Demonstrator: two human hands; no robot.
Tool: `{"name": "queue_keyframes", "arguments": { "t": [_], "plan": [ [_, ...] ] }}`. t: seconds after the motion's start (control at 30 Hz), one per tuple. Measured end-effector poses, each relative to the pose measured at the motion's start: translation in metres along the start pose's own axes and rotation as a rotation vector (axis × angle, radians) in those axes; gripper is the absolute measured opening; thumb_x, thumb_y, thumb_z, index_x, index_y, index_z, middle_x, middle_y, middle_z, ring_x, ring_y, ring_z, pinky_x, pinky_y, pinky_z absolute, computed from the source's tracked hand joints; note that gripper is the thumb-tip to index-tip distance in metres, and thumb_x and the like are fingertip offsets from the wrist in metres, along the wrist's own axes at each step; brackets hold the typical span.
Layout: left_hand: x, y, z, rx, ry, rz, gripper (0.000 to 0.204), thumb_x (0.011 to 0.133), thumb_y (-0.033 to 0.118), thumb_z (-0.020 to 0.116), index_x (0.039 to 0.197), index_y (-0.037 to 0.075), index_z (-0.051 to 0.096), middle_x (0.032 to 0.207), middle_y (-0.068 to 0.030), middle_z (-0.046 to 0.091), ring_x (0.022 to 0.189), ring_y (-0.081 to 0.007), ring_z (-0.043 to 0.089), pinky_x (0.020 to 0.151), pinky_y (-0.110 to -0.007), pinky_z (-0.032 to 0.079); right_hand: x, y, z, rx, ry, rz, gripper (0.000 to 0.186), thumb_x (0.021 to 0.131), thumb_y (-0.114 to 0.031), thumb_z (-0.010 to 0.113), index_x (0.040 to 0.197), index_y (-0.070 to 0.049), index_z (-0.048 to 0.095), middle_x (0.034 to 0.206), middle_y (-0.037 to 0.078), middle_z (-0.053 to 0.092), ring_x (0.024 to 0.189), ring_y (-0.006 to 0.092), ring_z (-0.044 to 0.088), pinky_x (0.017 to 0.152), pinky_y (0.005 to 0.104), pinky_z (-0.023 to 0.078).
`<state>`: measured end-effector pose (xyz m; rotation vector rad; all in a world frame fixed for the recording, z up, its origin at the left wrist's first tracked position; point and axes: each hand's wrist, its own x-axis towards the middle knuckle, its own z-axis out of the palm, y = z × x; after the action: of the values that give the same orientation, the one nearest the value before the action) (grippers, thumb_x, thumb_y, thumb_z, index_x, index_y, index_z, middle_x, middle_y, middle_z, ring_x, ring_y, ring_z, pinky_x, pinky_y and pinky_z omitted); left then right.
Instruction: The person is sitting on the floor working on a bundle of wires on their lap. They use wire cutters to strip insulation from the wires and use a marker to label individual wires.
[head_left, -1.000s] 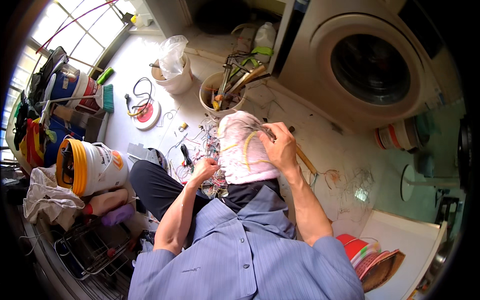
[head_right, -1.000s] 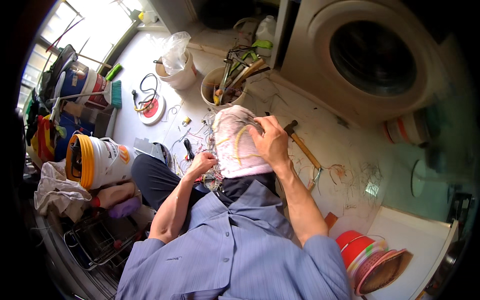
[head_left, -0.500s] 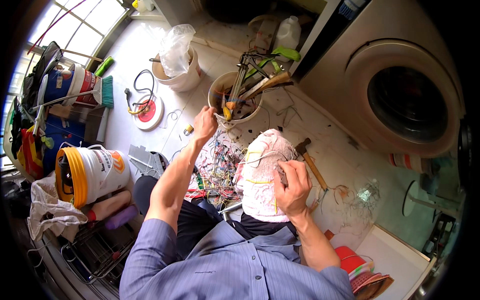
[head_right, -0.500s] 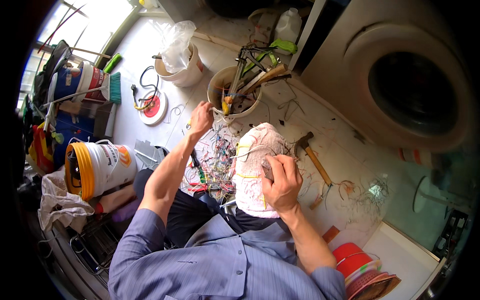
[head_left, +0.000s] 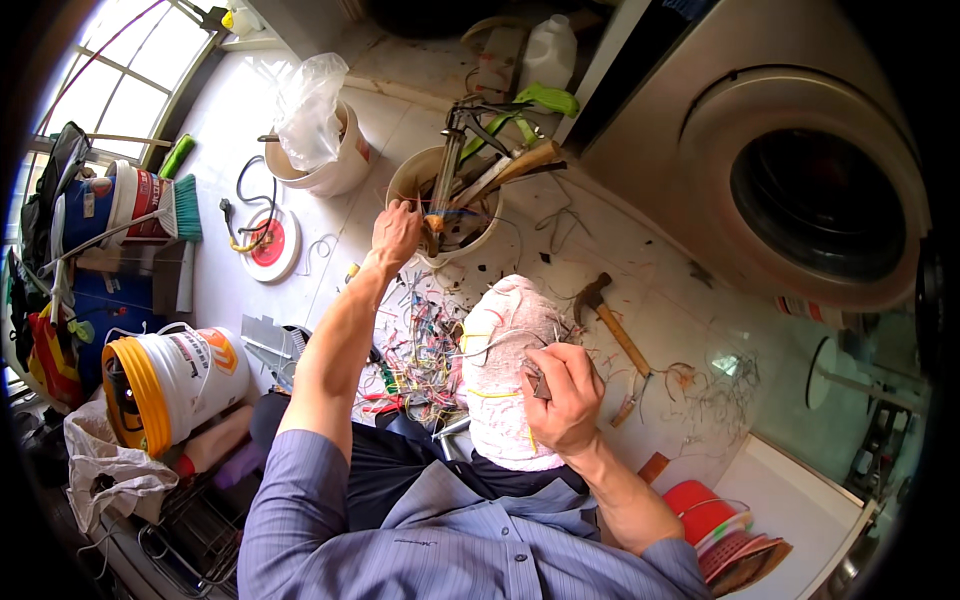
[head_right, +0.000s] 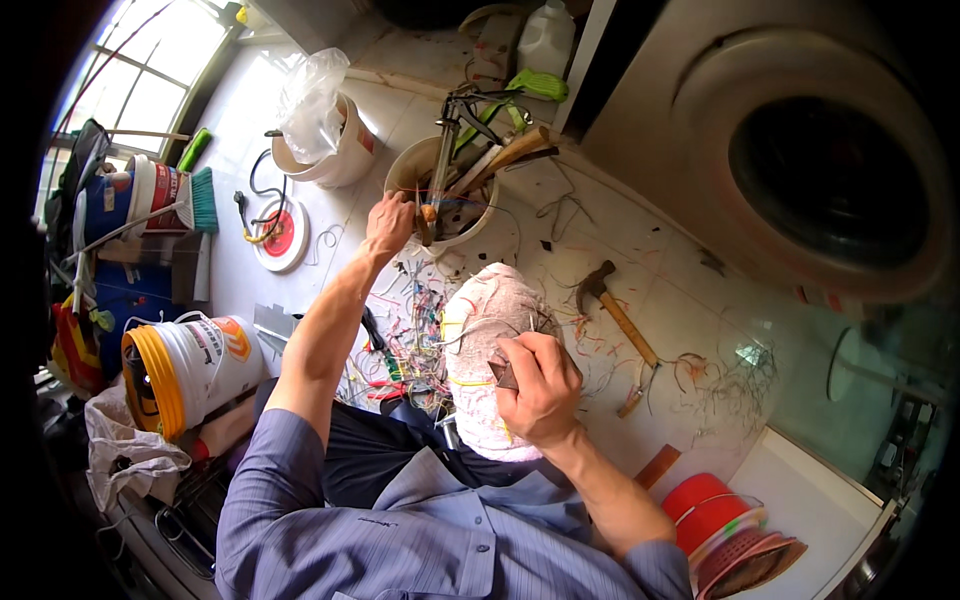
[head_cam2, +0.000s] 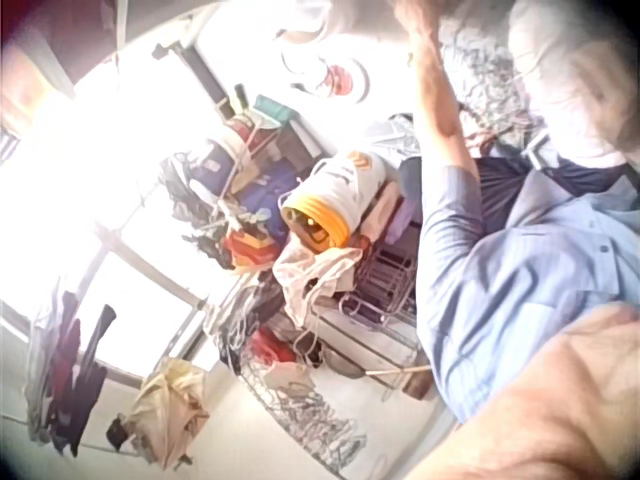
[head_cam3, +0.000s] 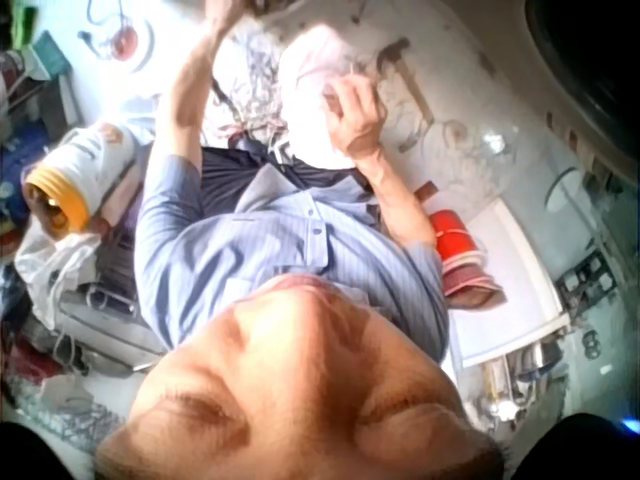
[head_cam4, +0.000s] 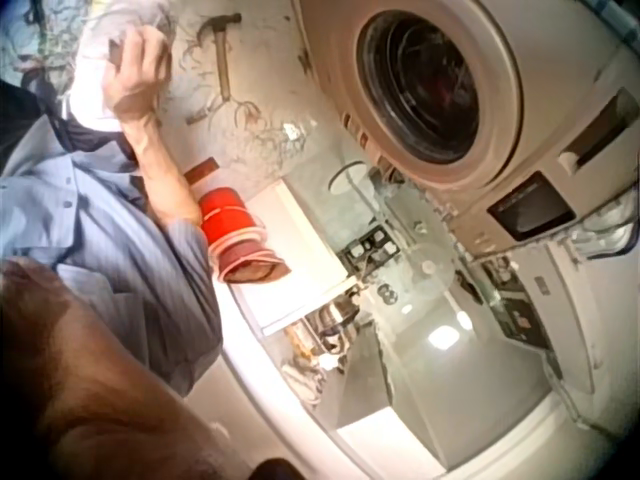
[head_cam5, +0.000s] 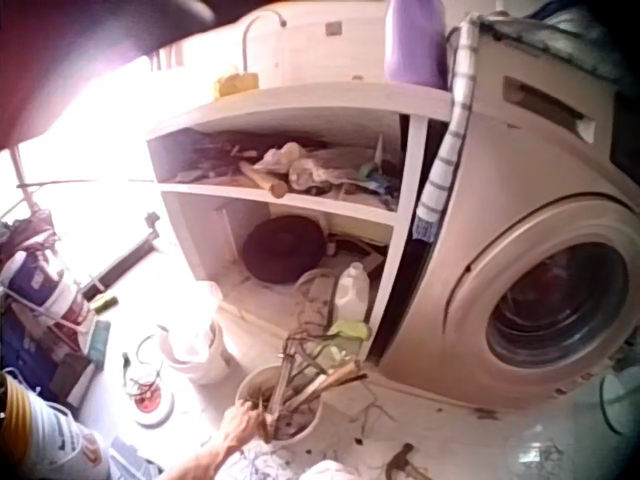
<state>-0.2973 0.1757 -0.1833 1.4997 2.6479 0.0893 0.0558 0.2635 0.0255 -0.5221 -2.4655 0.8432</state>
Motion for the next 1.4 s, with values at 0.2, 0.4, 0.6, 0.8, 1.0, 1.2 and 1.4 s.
{"name": "queue_keyframes", "arguments": {
  "t": [0.2, 0.4, 0.6, 0.8, 1.0, 1.2, 1.4],
  "plan": [
    [0.0, 0.002, -0.007, -0.084, 0.073, -0.033, 0.015, 0.087, 0.012, 0.054, 0.096, 0.006, 0.065, 0.097, -0.0136, 0.066, 0.099, -0.0332, 0.06, 0.083, -0.046, 0.047, 0.003, -0.003, 0.004, 0.014, -0.015, -0.019, 0.041, 0.065, -0.005, 0.063, 0.106, -0.003, 0.067, 0.098, 0.012, 0.059, 0.085, 0.032, 0.062, 0.076, 0.0411, 0.053],
    [0.0, 0.011, 0.007, -0.122, 0.015, -0.101, 0.015, 0.086, 0.013, 0.055, 0.094, 0.007, 0.066, 0.095, -0.0125, 0.068, 0.104, -0.0325, 0.06, 0.085, -0.048, 0.045, 0.001, -0.003, 0.001, 0.021, -0.003, -0.038, 0.04, 0.064, -0.005, 0.064, 0.104, -0.004, 0.066, 0.097, 0.011, 0.058, 0.084, 0.0309, 0.061, 0.075, 0.0414, 0.053],
    [-0.011, 0.021, -0.027, -0.31, 0.2, -0.112, 0.014, 0.089, 0.014, 0.059, 0.096, 0.005, 0.068, 0.094, -0.0161, 0.067, 0.087, -0.0382, 0.064, 0.076, -0.048, 0.05, 0.009, -0.008, 0.005, 0.061, 0.006, -0.064, 0.039, 0.062, 0.0, 0.061, 0.101, -0.002, 0.067, 0.094, 0.013, 0.059, 0.078, 0.0322, 0.062, 0.069, 0.041, 0.054],
    [-0.053, 0.078, -0.127, -0.761, 0.203, -0.165, 0.014, 0.09, 0.01, 0.065, 0.1, 0.004, 0.072, 0.084, -0.0171, 0.071, 0.072, -0.0263, 0.069, 0.065, -0.034, 0.053, 0.007, -0.004, 0.021, 0.185, -0.008, 0.043, 0.021, 0.079, -0.007, 0.064, 0.1, -0.003, 0.066, 0.082, 0.012, 0.063, 0.074, 0.0343, 0.063, 0.068, 0.0409, 0.051],
    [-0.135, 0.152, -0.194, -0.958, 0.225, -0.198, 0.008, 0.088, 0.006, 0.07, 0.093, 0.001, 0.072, 0.077, -0.0108, 0.072, 0.07, -0.0126, 0.067, 0.065, -0.029, 0.053, 0.044, -0.017, 0.026, 0.989, -0.106, 0.728, 0.029, 0.101, -0.021, 0.056, 0.11, 0.004, 0.067, 0.092, 0.012, 0.073, 0.075, 0.0235, 0.07, 0.066, 0.0332, 0.054],
    [-0.189, 0.205, -0.213, -0.729, 0.44, 0.002, 0.008, 0.087, 0.012, 0.069, 0.092, 0.005, 0.069, 0.079, -0.0176, 0.069, 0.073, -0.0359, 0.069, 0.065, -0.043, 0.055, 0.032, -0.042, 0.029, 1.066, -0.062, 0.537, 0.021, 0.101, -0.015, 0.056, 0.105, 0.004, 0.066, 0.09, 0.009, 0.07, 0.08, 0.0172, 0.067, 0.075, 0.0325, 0.055],
    [-0.243, 0.22, -0.2, -0.818, 0.408, -0.206, 0.01, 0.09, 0.012, 0.066, 0.086, 0.003, 0.065, 0.073, -0.0197, 0.064, 0.066, -0.037, 0.065, 0.058, -0.044, 0.049, 0.013, -0.054, 0.027, 1.514, -0.017, 0.807, 0.016, 0.103, -0.015, 0.054, 0.096, -0.001, 0.058, 0.069, 0.0, 0.049, 0.057, 0.0138, 0.048, 0.058, 0.0329, 0.047]
  ]
}}
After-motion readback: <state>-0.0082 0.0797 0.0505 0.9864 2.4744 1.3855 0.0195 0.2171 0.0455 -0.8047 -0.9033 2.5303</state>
